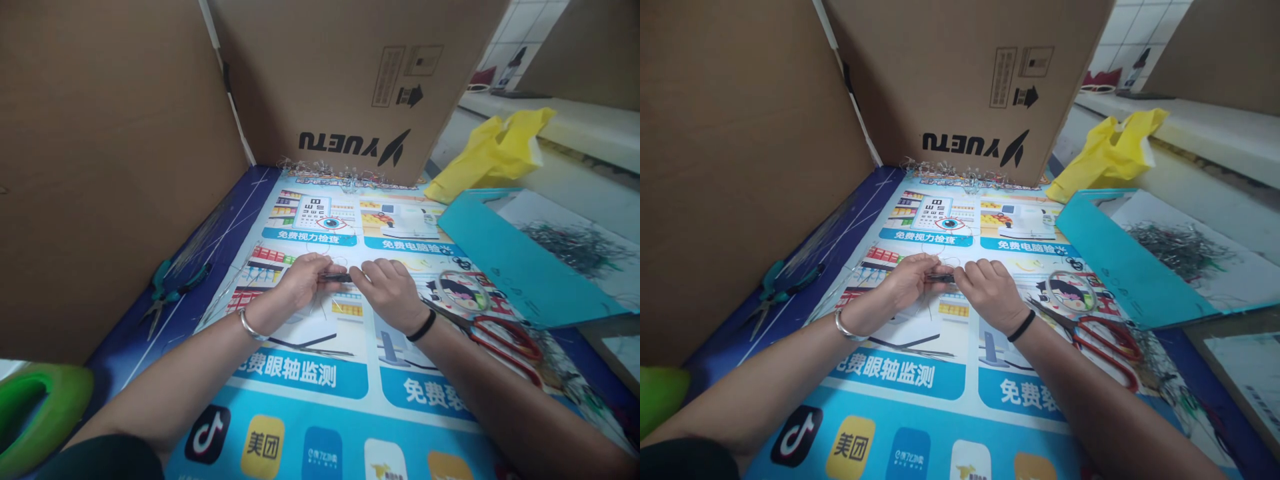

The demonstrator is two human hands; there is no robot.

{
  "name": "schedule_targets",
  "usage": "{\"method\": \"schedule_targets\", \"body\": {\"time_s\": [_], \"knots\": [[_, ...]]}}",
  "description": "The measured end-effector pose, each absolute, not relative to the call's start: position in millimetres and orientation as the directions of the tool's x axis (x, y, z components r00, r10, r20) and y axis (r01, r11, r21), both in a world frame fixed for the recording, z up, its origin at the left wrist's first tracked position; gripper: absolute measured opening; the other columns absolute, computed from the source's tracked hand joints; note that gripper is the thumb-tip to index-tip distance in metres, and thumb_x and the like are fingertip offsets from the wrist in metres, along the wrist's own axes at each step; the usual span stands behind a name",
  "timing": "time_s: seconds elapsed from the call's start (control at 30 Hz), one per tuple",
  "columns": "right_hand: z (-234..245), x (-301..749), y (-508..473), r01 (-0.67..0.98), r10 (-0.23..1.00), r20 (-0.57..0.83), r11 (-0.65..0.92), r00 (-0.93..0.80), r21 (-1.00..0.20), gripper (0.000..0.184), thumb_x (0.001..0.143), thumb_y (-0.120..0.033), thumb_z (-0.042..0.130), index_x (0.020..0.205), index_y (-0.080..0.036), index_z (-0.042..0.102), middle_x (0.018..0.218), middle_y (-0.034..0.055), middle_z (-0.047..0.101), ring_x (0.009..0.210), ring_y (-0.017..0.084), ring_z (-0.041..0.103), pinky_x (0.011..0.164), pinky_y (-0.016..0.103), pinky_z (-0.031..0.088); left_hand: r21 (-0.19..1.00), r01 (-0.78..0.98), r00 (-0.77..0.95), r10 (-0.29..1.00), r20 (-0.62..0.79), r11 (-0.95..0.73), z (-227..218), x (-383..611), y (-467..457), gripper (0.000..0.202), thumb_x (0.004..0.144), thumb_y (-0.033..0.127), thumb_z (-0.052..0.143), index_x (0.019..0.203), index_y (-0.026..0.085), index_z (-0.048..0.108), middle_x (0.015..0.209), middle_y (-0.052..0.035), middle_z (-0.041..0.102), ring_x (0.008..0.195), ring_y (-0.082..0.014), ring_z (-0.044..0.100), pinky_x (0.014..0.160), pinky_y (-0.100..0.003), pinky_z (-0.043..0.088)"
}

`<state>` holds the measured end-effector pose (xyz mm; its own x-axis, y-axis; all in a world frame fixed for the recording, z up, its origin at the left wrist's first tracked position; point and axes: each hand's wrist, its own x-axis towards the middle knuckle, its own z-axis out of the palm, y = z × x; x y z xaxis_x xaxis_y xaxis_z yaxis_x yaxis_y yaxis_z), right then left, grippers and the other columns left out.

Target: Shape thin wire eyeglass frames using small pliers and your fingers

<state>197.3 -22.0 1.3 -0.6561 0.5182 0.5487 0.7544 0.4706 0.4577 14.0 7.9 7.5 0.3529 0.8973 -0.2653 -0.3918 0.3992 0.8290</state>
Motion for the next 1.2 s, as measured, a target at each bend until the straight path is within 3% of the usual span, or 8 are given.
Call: {"method": "schedule_targets", "body": {"time_s": [0.2, 0.4, 0.77, 1.03, 1.2], "knots": [[2.0, 196.6, -23.0, 0.752, 0.518, 0.547, 0.482, -0.658, 0.449, 0.017, 0.087, -0.016, 0.048, 0.097, -0.018, 0.061, 0.077, 0.0039, 0.057, 0.074, 0.017, 0.040, 0.066, 0.034, 0.025, 0.830, -0.392, 0.357, 0.897, -0.261, 0.398, 7.8, 14.3, 7.6, 0.014, 0.080, 0.021, 0.059, 0.072, 0.012, 0.052, 0.076, -0.0107, 0.065, 0.077, -0.0214, 0.066, 0.070, -0.040, 0.057], [2.7, 196.1, -23.0, 0.762, 0.535, 0.544, 0.487, -0.647, 0.427, 0.016, 0.088, -0.017, 0.047, 0.092, -0.017, 0.062, 0.073, 0.0037, 0.054, 0.071, 0.017, 0.037, 0.064, 0.034, 0.024, 0.850, -0.359, 0.300, 0.910, -0.286, 0.385, 11.7, 16.0, 5.6, 0.014, 0.083, 0.020, 0.054, 0.071, 0.014, 0.049, 0.074, -0.0090, 0.066, 0.069, -0.0181, 0.066, 0.062, -0.033, 0.056], [0.3, 192.7, -24.6, 0.808, 0.623, 0.514, 0.471, -0.589, 0.355, 0.016, 0.086, -0.015, 0.046, 0.087, -0.018, 0.062, 0.070, 0.0038, 0.054, 0.069, 0.017, 0.041, 0.062, 0.032, 0.025, 0.986, -0.128, 0.308, 0.949, -0.059, 0.103, 11.9, 12.7, 6.2, 0.020, 0.082, 0.035, 0.055, 0.077, 0.017, 0.048, 0.081, -0.0054, 0.068, 0.083, -0.0176, 0.064, 0.068, -0.032, 0.053], [9.0, 190.1, -29.8, 0.890, 0.835, 0.318, 0.450, -0.450, 0.077, 0.017, 0.088, -0.028, 0.048, 0.084, -0.019, 0.062, 0.075, 0.0031, 0.062, 0.068, 0.015, 0.053, 0.056, 0.029, 0.027, 0.995, 0.011, 0.392, 0.916, 0.090, -0.102, 10.1, 7.9, 9.8, 0.013, 0.081, 0.029, 0.053, 0.077, 0.017, 0.053, 0.082, -0.0039, 0.067, 0.077, -0.0128, 0.062, 0.070, -0.026, 0.051], [8.8, 189.4, -28.7, 0.906, 0.893, 0.207, 0.419, -0.400, -0.054, 0.020, 0.088, -0.032, 0.047, 0.086, -0.021, 0.063, 0.080, 0.0025, 0.064, 0.071, 0.015, 0.057, 0.055, 0.027, 0.029, 0.990, 0.054, 0.421, 0.902, 0.094, -0.129, 10.2, 7.3, 11.0, 0.014, 0.082, 0.028, 0.053, 0.075, 0.017, 0.052, 0.080, -0.0033, 0.066, 0.076, -0.0122, 0.062, 0.068, -0.025, 0.051]]}}
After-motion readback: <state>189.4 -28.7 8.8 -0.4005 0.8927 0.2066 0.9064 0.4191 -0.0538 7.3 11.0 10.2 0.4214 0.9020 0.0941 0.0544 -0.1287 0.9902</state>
